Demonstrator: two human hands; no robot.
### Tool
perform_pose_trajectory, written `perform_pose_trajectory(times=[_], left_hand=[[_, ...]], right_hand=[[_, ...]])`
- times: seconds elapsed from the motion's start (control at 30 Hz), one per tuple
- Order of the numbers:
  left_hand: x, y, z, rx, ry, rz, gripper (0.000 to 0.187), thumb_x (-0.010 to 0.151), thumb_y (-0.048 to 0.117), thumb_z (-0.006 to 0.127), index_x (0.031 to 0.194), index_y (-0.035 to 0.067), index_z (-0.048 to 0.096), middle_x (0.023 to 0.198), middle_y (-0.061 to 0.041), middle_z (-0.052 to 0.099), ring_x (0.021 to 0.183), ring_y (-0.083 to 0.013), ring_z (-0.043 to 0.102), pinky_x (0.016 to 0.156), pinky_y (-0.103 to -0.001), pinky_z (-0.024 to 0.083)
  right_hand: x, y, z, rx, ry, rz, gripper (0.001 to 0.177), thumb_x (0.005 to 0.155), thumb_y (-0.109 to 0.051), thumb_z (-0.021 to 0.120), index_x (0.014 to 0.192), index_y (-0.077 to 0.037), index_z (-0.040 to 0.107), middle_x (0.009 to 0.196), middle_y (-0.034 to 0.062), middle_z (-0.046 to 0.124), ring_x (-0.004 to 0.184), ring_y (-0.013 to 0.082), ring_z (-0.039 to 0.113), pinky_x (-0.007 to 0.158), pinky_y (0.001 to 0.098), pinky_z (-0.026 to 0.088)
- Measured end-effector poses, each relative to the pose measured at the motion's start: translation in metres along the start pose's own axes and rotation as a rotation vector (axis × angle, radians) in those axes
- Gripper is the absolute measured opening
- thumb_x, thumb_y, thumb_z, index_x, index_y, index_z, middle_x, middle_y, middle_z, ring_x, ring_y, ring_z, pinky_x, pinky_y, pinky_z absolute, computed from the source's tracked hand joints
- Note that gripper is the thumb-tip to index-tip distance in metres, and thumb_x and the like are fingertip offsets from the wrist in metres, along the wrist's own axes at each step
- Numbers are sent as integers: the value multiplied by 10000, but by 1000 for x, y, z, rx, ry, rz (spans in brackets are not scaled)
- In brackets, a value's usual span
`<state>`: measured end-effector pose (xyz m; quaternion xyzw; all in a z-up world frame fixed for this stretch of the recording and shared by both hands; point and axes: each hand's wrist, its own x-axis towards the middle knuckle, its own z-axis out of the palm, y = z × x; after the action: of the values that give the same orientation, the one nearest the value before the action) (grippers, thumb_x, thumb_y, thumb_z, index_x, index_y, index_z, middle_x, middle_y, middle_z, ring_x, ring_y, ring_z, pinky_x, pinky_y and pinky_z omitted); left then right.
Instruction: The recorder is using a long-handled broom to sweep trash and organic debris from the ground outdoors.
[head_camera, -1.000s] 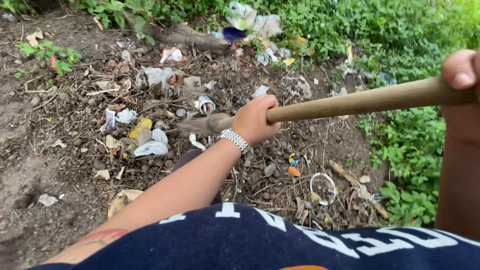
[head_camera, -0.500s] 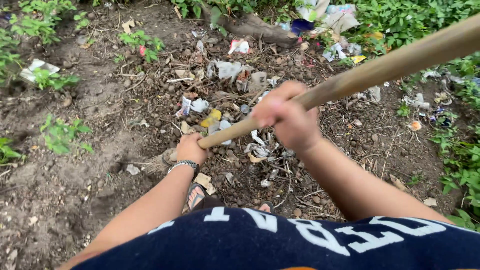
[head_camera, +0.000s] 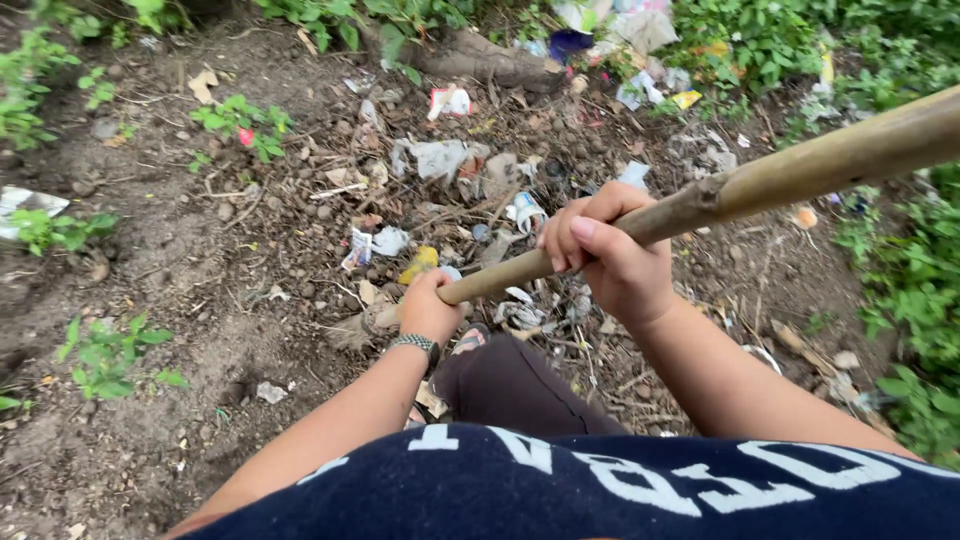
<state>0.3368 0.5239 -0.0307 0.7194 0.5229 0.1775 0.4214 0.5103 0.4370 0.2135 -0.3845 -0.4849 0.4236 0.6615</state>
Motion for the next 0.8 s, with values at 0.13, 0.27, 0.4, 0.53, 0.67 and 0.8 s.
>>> perform_pose_trajectory(times=[0.13, 0.27, 0.4, 0.53, 0.67, 0.8], left_hand=[[53, -15, 5, -86, -70, -24, 130, 736, 189, 789, 844, 176, 718, 893, -76, 747, 862, -266, 731, 802, -378, 571], [68, 0, 3, -75, -146, -114, 123, 788, 195, 783, 834, 138, 684, 853, -86, 735, 800, -246, 726, 761, -360, 575], [82, 11, 12, -81, -209, -107, 137, 783, 184, 776, 852, 149, 663, 832, -61, 733, 785, -215, 727, 741, -346, 569], [96, 23, 23, -72, -279, 87, 140, 741, 134, 785, 808, 121, 663, 785, -72, 719, 739, -226, 701, 711, -339, 552], [120, 49, 34, -107, -321, 274, 188, 688, 95, 803, 780, 114, 640, 802, -81, 695, 803, -221, 684, 765, -344, 546], [156, 129, 47, -37, -349, 359, 183, 801, 195, 790, 799, 154, 611, 858, -36, 682, 847, -185, 674, 800, -348, 546]], right_hand=[[47, 20, -9, 21, -90, -14, 240, 991, -96, 621, 801, -76, 476, 684, 74, 541, 654, 200, 545, 837, 428, 538], [75, 21, -24, 91, -143, 58, 206, 1013, -102, 621, 855, -65, 493, 736, 66, 545, 708, 194, 551, 844, 421, 526], [75, 17, -52, 41, -117, 47, 214, 1037, -100, 630, 868, -65, 502, 744, 61, 559, 726, 196, 573, 880, 431, 540], [65, 0, -70, 26, -41, 73, 210, 1012, -93, 637, 852, -58, 505, 764, 79, 577, 739, 210, 588, 871, 435, 546], [83, -35, -75, -124, -27, -13, 226, 1006, -75, 658, 840, -57, 507, 755, 112, 603, 703, 219, 606, 852, 443, 585], [95, -78, -78, -157, -75, -129, 177, 1026, -37, 605, 867, -38, 529, 689, 141, 607, 621, 209, 609, 746, 421, 604]])
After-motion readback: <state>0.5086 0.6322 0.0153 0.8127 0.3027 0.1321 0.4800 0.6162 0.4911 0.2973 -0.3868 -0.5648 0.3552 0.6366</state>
